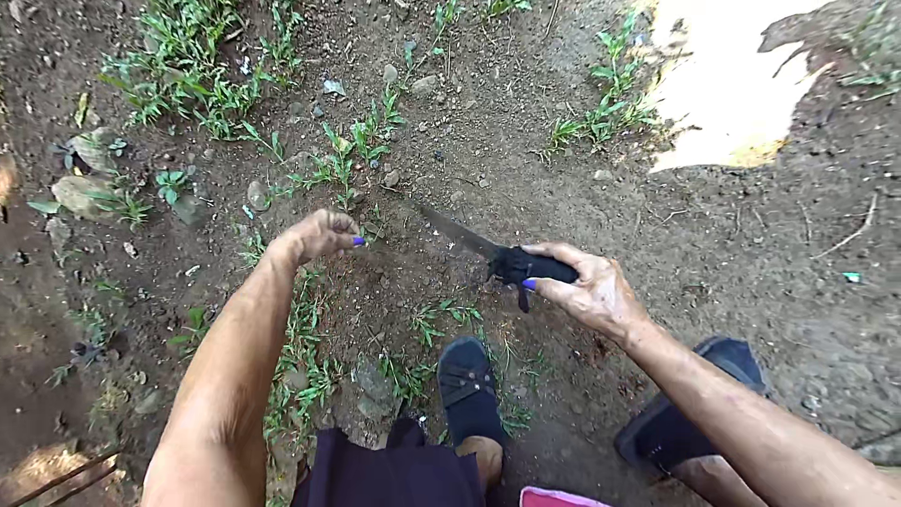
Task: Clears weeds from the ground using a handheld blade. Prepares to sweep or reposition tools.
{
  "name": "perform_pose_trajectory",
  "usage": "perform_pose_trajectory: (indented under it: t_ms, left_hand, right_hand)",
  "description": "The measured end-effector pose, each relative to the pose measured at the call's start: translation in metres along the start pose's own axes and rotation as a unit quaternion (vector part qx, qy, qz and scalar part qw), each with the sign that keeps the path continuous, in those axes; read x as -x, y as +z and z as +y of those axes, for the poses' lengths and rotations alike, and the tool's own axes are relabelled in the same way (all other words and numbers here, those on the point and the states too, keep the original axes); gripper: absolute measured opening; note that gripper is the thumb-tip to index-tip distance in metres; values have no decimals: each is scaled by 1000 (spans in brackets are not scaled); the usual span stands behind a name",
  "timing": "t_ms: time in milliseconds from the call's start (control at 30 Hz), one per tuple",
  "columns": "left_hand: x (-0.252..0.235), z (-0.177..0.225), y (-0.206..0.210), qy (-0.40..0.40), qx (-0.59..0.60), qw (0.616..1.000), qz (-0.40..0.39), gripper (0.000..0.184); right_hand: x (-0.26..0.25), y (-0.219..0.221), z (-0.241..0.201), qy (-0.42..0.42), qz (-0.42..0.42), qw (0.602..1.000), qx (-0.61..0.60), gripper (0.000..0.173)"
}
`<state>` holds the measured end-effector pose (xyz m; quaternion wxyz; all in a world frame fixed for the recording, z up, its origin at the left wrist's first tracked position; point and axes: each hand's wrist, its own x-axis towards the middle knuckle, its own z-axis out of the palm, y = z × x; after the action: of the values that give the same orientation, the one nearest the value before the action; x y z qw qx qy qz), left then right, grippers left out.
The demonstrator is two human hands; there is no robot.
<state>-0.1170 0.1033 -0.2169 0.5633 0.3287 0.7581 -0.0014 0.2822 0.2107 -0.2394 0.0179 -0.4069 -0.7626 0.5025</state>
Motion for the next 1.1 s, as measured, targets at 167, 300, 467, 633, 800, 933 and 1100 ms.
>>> perform_pose_trajectory:
  t_ms: [167,300,467,633,800,933,1100]
  left_hand:
    - [21,-26,-4,-203,-284,924,-157,22]
    - [26,-46,-7,-148,-248,957,-16,27]
    - [51,-51,20,-71,-165,964,196,33]
    - [90,-58,56,18,-159,979,127,47]
    - [132,2,39,35,-165,984,55,33]
    - [141,79,36,121,-318,940,30,34]
    - [117,171,79,173,-459,872,-7,35]
  right_hand:
    - [2,-9,0,-23,-49,997,47,44]
    - [4,-15,-7,-8,-31,998,58,45]
    - [21,-31,-6,-70,-78,986,128,41]
    - [47,-86,-36,-48,-120,950,286,40]
    - [92,-148,-70,-69,-73,925,368,39]
    - [143,-173,-91,-115,-54,895,429,40]
    - [213,-181,-99,-113,-53,871,475,41]
